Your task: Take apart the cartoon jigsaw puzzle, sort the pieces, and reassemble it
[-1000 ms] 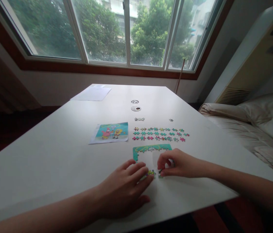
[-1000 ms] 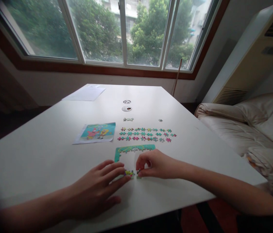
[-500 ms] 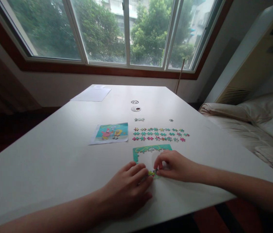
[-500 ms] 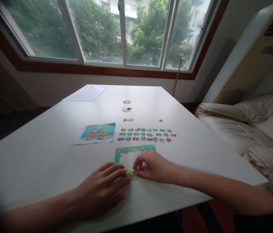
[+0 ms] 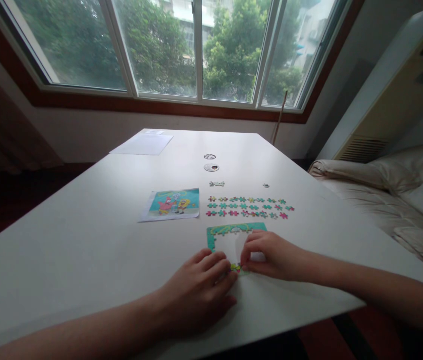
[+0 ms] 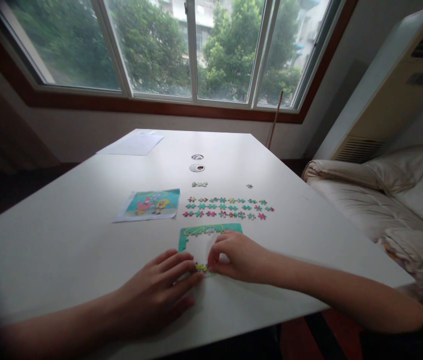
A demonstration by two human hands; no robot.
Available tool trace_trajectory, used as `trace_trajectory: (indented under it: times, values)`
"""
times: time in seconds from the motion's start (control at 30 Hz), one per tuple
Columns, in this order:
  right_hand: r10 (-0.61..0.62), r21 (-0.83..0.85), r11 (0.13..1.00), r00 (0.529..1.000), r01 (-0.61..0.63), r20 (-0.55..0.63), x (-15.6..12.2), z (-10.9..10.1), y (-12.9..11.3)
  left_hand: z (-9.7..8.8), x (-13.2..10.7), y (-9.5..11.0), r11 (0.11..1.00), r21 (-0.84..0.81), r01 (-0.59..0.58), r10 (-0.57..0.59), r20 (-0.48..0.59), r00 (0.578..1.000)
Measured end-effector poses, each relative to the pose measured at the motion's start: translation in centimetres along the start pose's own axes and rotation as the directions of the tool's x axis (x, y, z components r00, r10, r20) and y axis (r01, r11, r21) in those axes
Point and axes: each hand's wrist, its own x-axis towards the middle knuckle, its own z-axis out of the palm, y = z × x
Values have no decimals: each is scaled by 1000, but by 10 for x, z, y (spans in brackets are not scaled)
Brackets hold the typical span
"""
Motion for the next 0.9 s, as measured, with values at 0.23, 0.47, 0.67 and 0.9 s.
trace_trajectory:
  times: [0.23, 0.47, 0.67, 0.9]
  values:
    - [313, -288, 872, 903, -396, -293, 28, -65, 109, 1, -4, 0, 1000, -13, 12, -12, -1, 1000]
    - [451, -281, 758, 785, -588, -426, 26, -84, 183, 3, -7, 1, 1000, 2, 16, -16, -32, 999]
    - [497, -209, 764, 763, -611, -414, 31, -88, 171, 1, -6, 2, 1000, 7, 14, -14, -16, 1000]
    - [275, -39, 957, 943, -286, -187, 23, -50, 77, -5, 1, 1, 998, -20, 59, -57, 90, 994]
